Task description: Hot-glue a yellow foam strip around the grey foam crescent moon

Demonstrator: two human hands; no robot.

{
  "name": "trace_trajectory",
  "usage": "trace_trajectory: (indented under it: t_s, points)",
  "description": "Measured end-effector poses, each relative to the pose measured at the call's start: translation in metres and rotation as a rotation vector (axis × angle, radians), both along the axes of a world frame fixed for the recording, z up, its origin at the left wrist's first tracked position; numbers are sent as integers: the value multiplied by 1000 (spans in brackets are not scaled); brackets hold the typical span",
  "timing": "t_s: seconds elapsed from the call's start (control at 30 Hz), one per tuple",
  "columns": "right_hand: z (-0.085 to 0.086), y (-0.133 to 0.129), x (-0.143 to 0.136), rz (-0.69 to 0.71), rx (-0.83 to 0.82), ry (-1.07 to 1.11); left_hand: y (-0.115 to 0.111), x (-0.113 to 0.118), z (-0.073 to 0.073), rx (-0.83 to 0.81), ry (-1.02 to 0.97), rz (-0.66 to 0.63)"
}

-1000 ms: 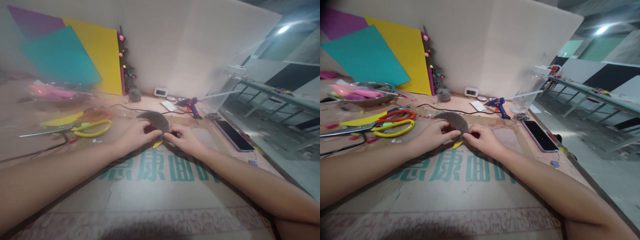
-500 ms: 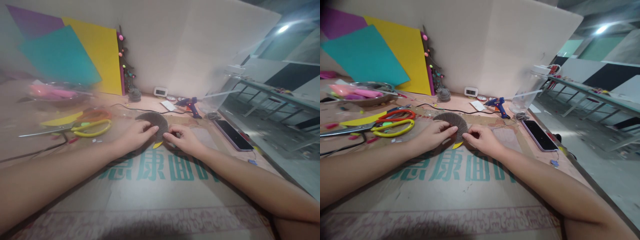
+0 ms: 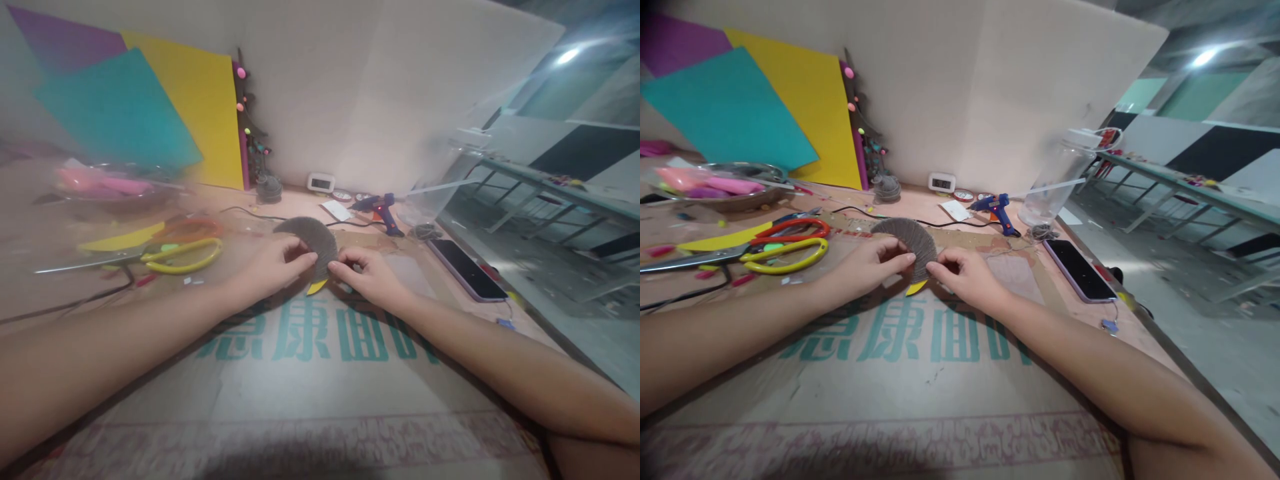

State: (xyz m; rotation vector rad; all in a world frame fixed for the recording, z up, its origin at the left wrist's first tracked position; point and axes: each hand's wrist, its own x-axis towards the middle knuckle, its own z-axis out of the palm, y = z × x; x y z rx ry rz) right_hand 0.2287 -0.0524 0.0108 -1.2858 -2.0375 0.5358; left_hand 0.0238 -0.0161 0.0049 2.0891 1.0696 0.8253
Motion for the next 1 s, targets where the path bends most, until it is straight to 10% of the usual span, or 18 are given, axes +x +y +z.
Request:
trace_trajectory:
  t_s: [1.0]
  points:
    - [-2, 2, 2, 111, 76, 58, 1, 0, 2, -76, -30, 105]
